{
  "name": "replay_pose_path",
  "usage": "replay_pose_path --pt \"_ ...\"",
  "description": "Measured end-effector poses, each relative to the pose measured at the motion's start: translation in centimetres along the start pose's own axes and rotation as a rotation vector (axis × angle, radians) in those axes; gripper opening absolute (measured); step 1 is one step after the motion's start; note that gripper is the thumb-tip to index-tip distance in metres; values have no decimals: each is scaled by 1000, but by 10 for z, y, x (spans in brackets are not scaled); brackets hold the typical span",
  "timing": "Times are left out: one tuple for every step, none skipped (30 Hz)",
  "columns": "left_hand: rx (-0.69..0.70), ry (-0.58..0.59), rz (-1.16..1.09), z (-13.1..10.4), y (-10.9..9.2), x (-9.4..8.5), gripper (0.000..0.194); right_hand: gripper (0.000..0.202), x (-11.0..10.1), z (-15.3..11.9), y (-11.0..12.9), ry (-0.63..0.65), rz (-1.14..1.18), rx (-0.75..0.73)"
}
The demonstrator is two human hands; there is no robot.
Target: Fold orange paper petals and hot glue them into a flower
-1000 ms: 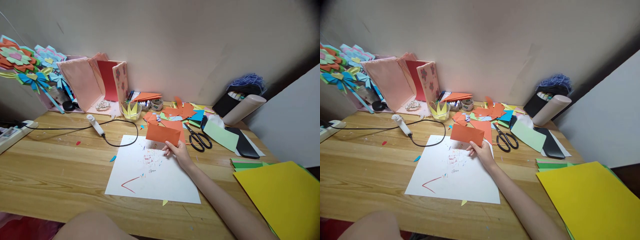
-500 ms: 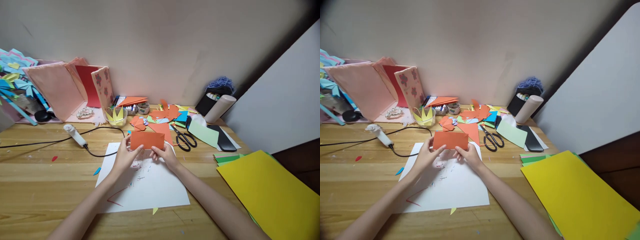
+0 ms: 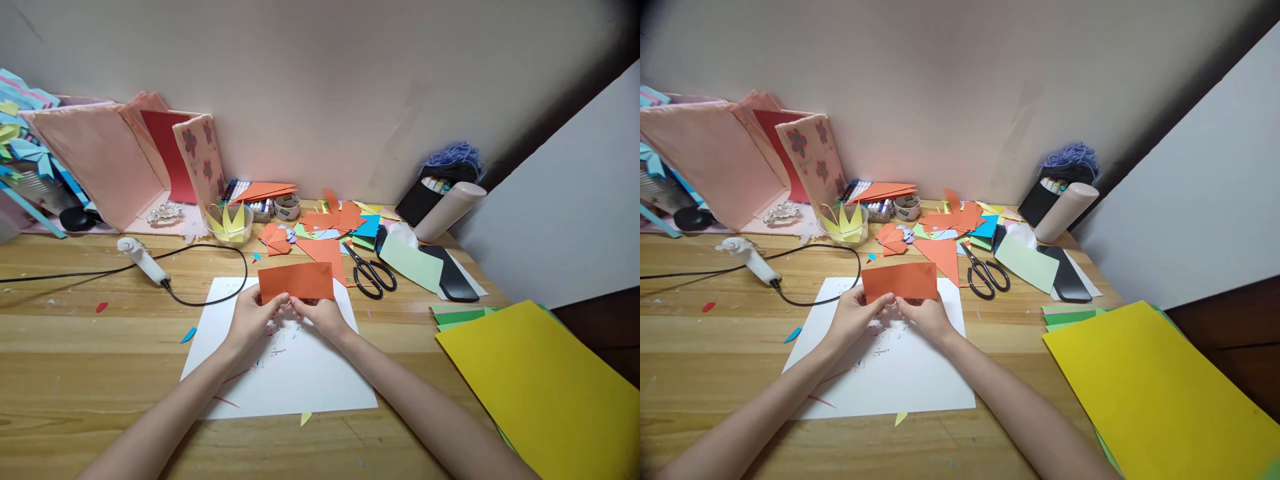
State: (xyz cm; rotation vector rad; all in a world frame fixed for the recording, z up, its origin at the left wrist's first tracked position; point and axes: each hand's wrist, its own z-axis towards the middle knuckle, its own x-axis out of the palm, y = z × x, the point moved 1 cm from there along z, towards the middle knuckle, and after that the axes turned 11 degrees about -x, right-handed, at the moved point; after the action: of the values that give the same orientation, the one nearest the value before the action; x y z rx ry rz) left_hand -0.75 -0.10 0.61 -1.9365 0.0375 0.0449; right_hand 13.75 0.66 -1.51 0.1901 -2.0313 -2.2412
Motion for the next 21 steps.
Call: replay_pose_path --pt "-5 -8 7 0 0 -1 31 21 -1 0 0 -9 -7 11" --pt "-5 -22 13 0 -1 -2 31 22 -2 1 0 -20 -2 18" --pt "-3 -38 17 0 -2 -4 31 22 -3 2 0 -38 13 19" --pt "0 -52 20 1 -4 -7 32 22 -4 3 -1 -57 34 18" --pt "4 -61 26 2 -5 -10 32 22 -5 4 -2 -76 58 15" --pt "11 -70 35 3 -7 -13 33 22 -6 5 -2 -91 79 9" --pt "19 -77 48 5 -8 -17 33 22 -6 6 -3 -103 97 2" --pt "29 -83 68 6 -10 -21 33 22 -7 7 -3 -113 109 -6" --pt "41 -89 89 8 -11 -24 32 21 -7 7 -4 -127 116 -12" --pt "54 -92 110 9 -12 -27 32 20 -8 8 -4 -141 119 -19" --pt "63 -90 129 10 -13 -30 32 20 -9 8 -4 -162 123 -24" --pt "66 -88 142 11 -13 -33 33 20 -10 9 -4 -186 126 -28" --pt "66 -84 152 12 -13 -36 33 20 -12 9 -4 -212 128 -33" --pt "65 -85 159 13 -13 -38 34 19 -14 10 -5 -239 129 -40" --pt "62 -89 163 14 -13 -41 35 18 -18 11 -6 -268 127 -51" --pt "58 -92 165 15 -13 -43 36 18 -22 13 -7 -298 123 -66" --pt "52 -90 165 16 -13 -45 37 18 -26 14 -8 -322 118 -84" --pt "43 -80 168 16 -13 -47 37 18 -30 16 -8 -340 114 -105" --pt "35 -62 176 17 -13 -48 37 18 -34 18 -9 -343 115 -123" --pt "30 -37 191 17 -12 -49 36 19 -37 19 -10 -328 122 -133" --pt "31 -10 210 18 -12 -49 34 20 -40 21 -10 -297 134 -134"
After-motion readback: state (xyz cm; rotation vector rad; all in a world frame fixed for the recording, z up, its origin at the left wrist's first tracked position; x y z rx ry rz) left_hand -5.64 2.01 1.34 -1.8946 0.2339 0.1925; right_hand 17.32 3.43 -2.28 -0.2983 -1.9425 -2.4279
